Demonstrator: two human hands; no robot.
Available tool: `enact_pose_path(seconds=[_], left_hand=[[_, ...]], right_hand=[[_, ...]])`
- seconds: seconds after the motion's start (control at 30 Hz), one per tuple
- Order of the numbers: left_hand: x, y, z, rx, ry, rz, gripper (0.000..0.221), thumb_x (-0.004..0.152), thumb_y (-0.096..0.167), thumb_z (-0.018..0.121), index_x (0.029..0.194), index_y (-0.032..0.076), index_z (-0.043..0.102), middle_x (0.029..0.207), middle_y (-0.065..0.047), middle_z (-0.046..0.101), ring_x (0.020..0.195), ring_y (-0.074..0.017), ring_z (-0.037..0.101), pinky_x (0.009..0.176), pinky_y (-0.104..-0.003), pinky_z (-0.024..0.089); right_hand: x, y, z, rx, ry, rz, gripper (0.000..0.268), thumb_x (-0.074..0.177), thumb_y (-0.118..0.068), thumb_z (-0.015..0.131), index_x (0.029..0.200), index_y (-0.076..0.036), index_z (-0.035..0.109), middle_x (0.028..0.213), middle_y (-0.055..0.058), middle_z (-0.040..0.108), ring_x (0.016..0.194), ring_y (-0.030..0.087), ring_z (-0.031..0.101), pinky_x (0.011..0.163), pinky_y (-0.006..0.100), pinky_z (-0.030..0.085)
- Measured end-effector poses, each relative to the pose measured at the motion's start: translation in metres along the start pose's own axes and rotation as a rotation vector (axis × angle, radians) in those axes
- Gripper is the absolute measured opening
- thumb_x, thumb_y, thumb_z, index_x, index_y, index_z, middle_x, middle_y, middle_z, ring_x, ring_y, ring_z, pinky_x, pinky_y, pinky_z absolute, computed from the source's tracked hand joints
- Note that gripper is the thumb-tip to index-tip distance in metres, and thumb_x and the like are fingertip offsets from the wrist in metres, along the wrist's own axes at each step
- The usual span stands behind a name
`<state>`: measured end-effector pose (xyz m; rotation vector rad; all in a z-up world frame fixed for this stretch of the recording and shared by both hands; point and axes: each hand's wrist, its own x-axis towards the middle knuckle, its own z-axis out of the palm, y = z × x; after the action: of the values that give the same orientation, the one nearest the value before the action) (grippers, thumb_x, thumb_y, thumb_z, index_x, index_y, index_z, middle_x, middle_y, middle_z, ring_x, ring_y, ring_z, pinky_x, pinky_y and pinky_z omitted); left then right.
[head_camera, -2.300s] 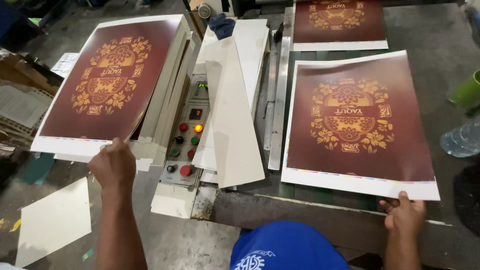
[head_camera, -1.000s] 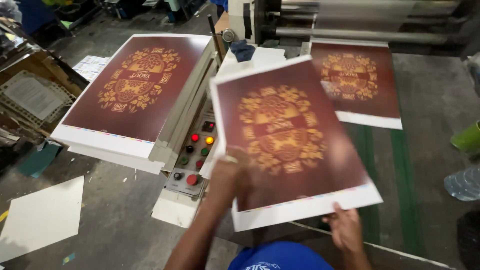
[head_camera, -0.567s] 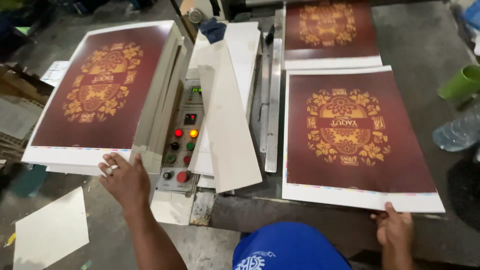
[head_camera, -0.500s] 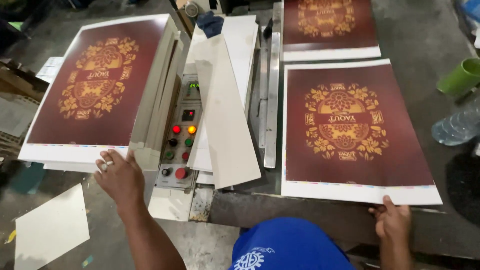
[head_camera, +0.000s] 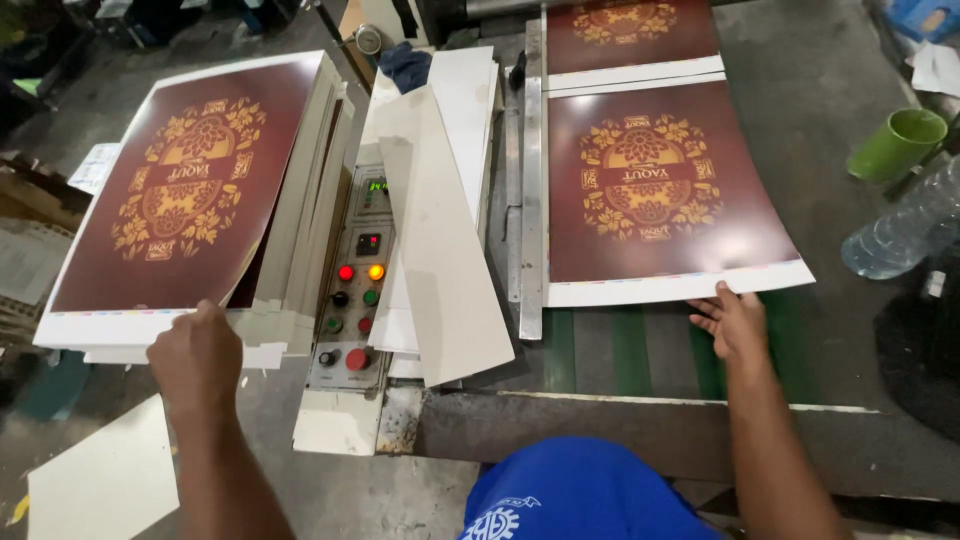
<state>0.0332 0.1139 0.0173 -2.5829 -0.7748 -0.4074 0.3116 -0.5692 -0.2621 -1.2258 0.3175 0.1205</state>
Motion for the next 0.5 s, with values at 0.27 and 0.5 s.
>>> enact_pose_path(seconds=[0.27, 0.5], left_hand=[[0.006, -0.004, -0.022, 0.063, 0.153, -0.012, 0.038, 0.11, 0.035, 0.063, 0.082, 0.01, 0.067, 0.073, -0.015, 0.071, 0.066, -0.0356, 0.072, 0.06, -0.047, 0.055], [0.006, 0.052, -0.065, -0.439, 0.097, -0.108, 0.027, 0.103, 0.035, 0.072, 0.089, 0.012, 0.075, 0.071, -0.017, 0.069, 0.063, -0.0357, 0.067, 0.06, -0.048, 0.052]], right_hand=[[-0.058, 0.018, 0.006, -0.061, -0.011, 0.086, 0.056, 0.103, -0.017, 0.055, 0.156, -0.011, 0.037, 0.12, 0.018, 0.071, 0.1, 0.024, 0.071, 0.071, 0.035, 0.056], [-0.103, 0.051, 0.038, -0.186, -0.187, 0.136, 0.048, 0.1, -0.019, 0.06, 0.146, -0.007, 0.054, 0.118, 0.018, 0.074, 0.097, 0.024, 0.072, 0.068, 0.033, 0.055]])
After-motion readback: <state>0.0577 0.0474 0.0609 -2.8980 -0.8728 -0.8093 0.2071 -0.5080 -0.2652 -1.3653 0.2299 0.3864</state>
